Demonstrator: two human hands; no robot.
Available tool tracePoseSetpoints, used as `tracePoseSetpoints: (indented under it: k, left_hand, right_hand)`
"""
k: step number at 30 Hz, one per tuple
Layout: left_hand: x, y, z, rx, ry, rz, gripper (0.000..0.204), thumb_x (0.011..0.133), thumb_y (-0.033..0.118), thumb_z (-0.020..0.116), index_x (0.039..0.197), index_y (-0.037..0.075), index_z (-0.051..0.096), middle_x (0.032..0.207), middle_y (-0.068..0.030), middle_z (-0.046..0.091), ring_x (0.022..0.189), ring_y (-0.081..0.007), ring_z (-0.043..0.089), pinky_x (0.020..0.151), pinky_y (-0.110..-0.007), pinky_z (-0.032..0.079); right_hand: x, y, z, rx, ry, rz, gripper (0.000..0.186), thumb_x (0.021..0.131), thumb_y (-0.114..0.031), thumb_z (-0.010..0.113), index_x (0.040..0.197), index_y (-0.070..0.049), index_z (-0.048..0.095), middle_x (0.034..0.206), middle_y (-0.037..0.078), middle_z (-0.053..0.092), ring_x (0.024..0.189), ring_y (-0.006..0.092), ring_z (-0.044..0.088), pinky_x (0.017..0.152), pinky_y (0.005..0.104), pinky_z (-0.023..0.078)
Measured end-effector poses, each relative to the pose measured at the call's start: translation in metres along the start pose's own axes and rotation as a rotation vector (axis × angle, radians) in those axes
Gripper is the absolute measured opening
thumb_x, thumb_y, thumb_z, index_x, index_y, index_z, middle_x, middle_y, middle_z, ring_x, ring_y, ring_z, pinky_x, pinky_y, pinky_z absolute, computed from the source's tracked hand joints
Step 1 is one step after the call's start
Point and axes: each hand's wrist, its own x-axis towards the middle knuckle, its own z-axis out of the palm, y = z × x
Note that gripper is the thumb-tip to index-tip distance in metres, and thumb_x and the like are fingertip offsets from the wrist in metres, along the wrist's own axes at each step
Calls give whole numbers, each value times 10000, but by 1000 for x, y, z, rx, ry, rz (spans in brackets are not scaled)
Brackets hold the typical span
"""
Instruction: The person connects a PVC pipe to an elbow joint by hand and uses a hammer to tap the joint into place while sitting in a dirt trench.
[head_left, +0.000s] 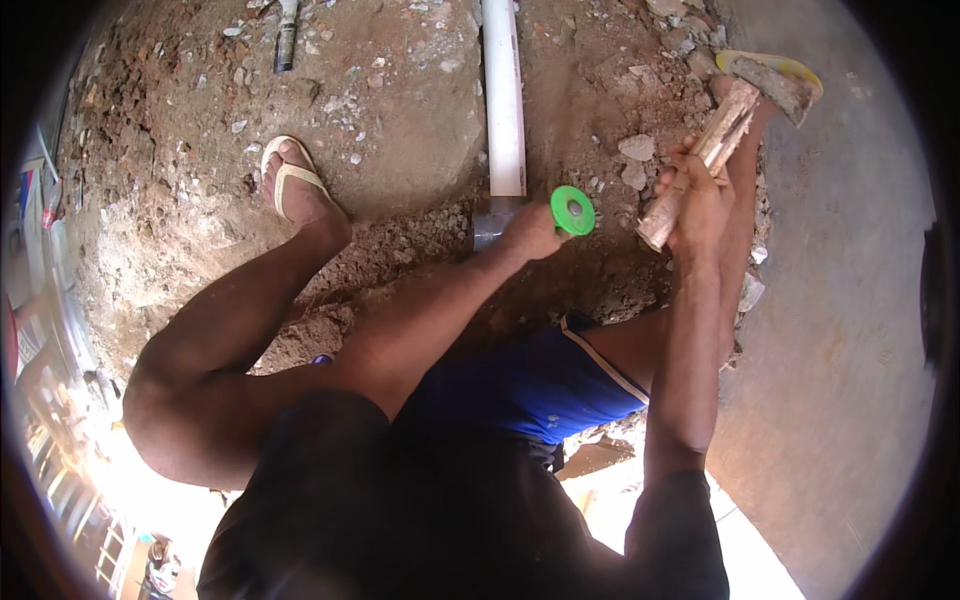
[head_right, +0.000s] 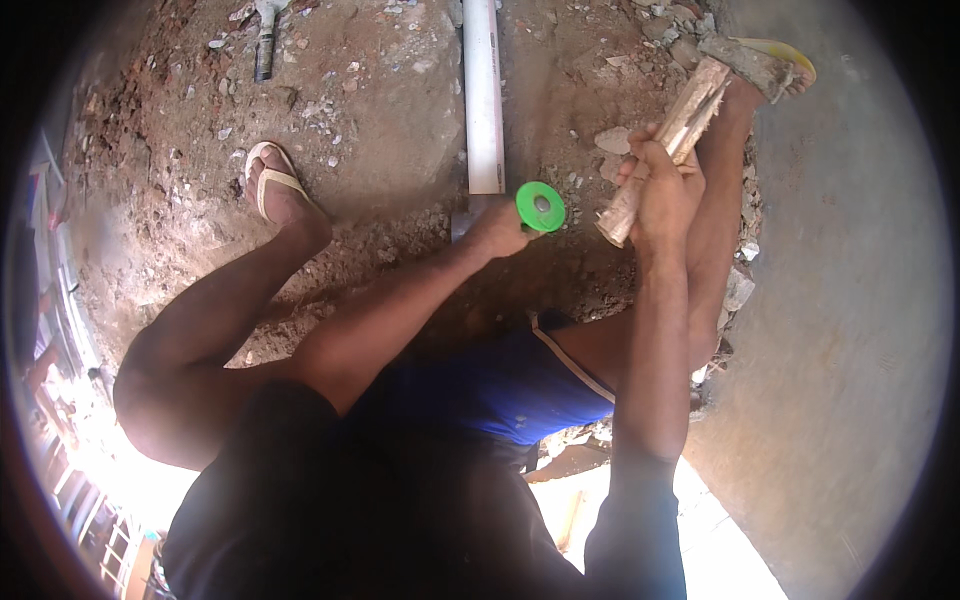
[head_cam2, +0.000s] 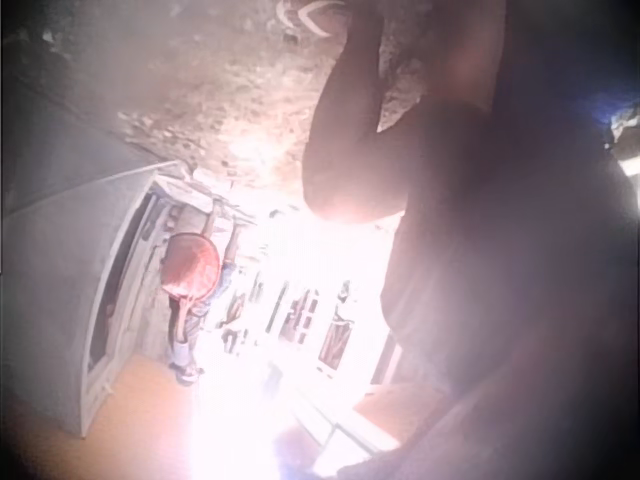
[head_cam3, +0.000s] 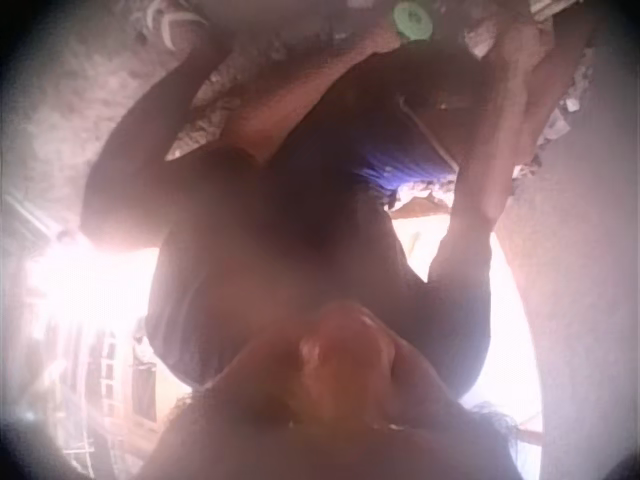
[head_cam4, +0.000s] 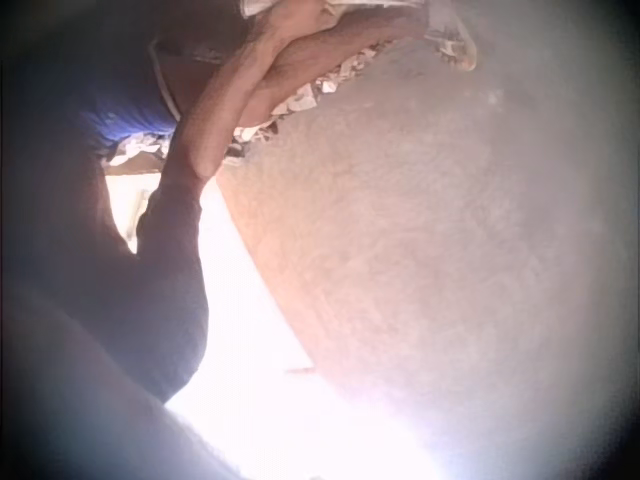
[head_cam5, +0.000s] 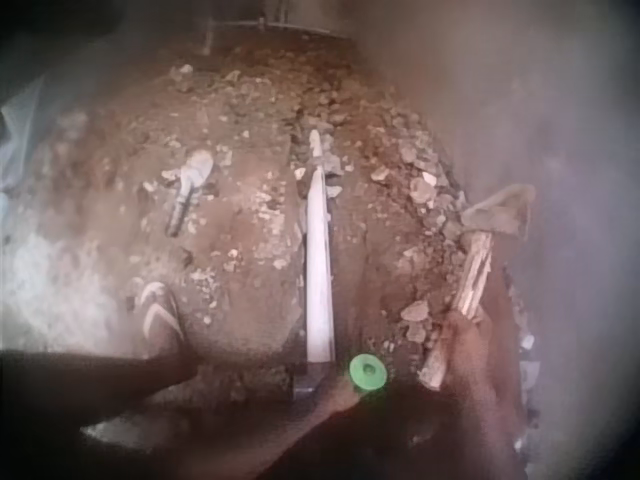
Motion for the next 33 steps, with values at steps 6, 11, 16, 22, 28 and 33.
tracePoseSetpoints:
  k: [6, 11, 16, 22, 28, 33]
  left_hand:
    - [-70, 31, 77, 31, 48, 253, 277, 738, 61, 645, 1013, 34, 672, 952, -196, 689, 833, -356, 690, 765, -469, 546]
    - [-87, 44, 65, 83, 141, 247, 260, 756, 66, 646, 1014, 39, 667, 989, -210, 682, 881, -353, 687, 791, -465, 540]
    - [-6, 32, 0, 174, -130, -56, 225, 827, 185, 675, 965, 7, 691, 962, -210, 697, 924, -368, 681, 801, -469, 541]
    - [27, 15, 4, 159, -165, -40, 323, 845, 299, 714, 965, -1, 692, 979, -217, 692, 951, -394, 664, 810, -477, 531]
    - [15, 10, -2, 59, -177, -34, 355, 876, 342, 689, 988, 5, 675, 962, -254, 671, 947, -422, 640, 792, -495, 507]
    - [7, -25, 14, 23, -116, 5, 336, 849, 281, 726, 1063, 29, 667, 981, -250, 674, 962, -420, 642, 806, -489, 510]
  right_hand:
    - [-42, 21, -28, -63, -46, 98, 261, 859, 27, 527, 1115, 14, 579, 937, 118, 643, 614, 143, 585, 528, 268, 503]
    - [-60, 37, -23, -83, -43, 93, 251, 866, 40, 525, 1109, 12, 584, 938, 108, 640, 600, 130, 587, 502, 252, 494]
    - [-83, 0, -11, -249, 5, 28, 313, 918, -191, 702, 1122, -1, 560, 765, 45, 599, 548, 119, 574, 473, 244, 484]
    - [-75, -98, -37, -244, 310, -502, 466, 933, -157, 661, 1288, 69, 462, 788, 87, 611, 592, 148, 592, 512, 249, 493]
    - [-87, 11, -55, -814, 314, -494, 266, 929, -165, 583, 1132, 3, 547, 786, 101, 640, 677, 146, 641, 552, 255, 524]
    - [-111, 42, -65, -400, -188, 468, 387, 837, 58, 601, 1210, 23, 502, 871, 116, 648, 564, 151, 607, 464, 273, 522]
